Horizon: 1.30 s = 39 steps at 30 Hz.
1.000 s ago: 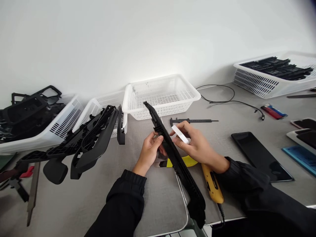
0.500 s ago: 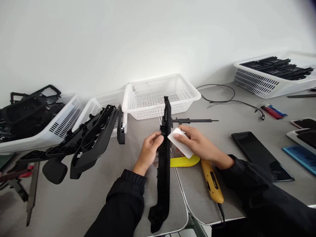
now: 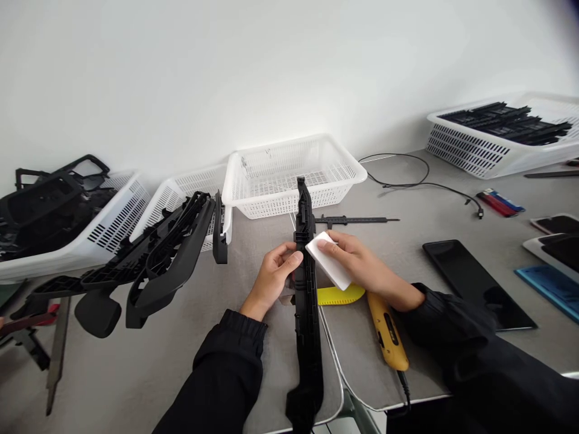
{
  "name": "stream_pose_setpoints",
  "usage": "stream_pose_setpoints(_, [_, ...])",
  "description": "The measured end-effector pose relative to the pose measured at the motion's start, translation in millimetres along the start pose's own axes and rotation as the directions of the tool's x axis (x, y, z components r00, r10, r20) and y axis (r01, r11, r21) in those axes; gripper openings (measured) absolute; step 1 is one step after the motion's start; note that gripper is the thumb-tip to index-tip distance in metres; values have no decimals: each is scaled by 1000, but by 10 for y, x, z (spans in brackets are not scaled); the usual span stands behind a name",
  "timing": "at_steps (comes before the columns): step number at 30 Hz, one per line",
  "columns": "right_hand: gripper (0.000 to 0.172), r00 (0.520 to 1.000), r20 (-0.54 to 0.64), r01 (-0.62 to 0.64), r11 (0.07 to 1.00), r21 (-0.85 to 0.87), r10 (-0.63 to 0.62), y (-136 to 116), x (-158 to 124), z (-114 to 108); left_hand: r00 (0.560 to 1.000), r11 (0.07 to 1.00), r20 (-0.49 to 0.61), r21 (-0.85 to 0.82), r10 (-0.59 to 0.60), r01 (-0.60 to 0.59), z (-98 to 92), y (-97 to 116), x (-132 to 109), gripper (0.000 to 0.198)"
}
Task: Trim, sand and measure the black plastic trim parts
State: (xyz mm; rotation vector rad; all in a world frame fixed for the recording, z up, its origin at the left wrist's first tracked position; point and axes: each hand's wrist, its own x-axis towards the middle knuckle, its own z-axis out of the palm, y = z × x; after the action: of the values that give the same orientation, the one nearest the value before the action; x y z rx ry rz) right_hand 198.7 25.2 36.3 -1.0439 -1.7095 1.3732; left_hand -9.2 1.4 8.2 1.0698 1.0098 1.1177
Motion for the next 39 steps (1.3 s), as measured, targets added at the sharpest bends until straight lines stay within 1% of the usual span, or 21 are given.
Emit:
stream_pose_setpoints(2, [47, 999, 34, 8, 1000, -24, -7, 0, 3, -7, 1000, 1000, 7, 3, -13, 13, 3, 6, -6, 44])
stream_pose_setpoints(4, [47, 999, 38, 15, 999, -35, -13, -5, 4, -15, 1000, 1000, 13, 4, -9, 9, 6, 12, -7, 45])
stream_pose_setpoints(8, [45, 998, -60, 23, 999, -45, -25, 2, 4, -17, 1000, 1000, 21, 16, -3, 3, 8, 21, -1, 44])
stream_pose_setpoints(13, [44, 998, -39, 42, 996, -75, -45, 22, 2, -4, 1000, 999, 12, 52, 5, -5, -6, -6, 15, 49])
stream_pose_setpoints(17, [43, 996, -87, 26, 998, -59, -31, 11, -5, 12, 1000, 999, 22, 40, 4, -5, -19, -45, 27, 54])
stream_pose_setpoints(22, [44, 999, -34, 37, 995, -95, -40, 7, 6, 5, 1000, 999, 21, 41, -4, 3, -20, -46, 26, 53])
stream_pose_setpoints(26, [42, 997, -60, 39, 995, -92, -45, 0, 16, -9, 1000, 999, 24, 53, 2, -3, -17, -41, 24, 54])
stream_pose_setpoints(30, [40, 998, 7, 58, 991, -123, -57, -24, 17, -11, 1000, 999, 13, 49, 1, -1, -22, -56, 30, 55])
stream_pose_setpoints(31, [40, 998, 5, 57, 991, -124, -57, -27, 18, -13, 1000, 999, 13, 48, 2, -3, -22, -58, 31, 55])
stream_pose_setpoints(34, [40, 997, -58, 47, 992, -117, -54, -26, 21, -23, 1000, 999, 15, 40, 7, -7, -19, -58, 30, 54])
stream_pose_setpoints(35, [40, 996, -62, 48, 992, -120, -56, -25, 20, -26, 1000, 999, 14, 40, 5, -6, -17, -57, 28, 54])
stream_pose_setpoints(36, [41, 997, -44, 51, 991, -127, -57, -26, 19, -28, 1000, 999, 9, 41, 3, -3, -15, -56, 27, 53])
stream_pose_setpoints(39, [43, 996, 83, 48, 988, -149, -35, -41, 12, -33, 999, 999, -32, 34, 0, 1, -8, -53, 25, 53])
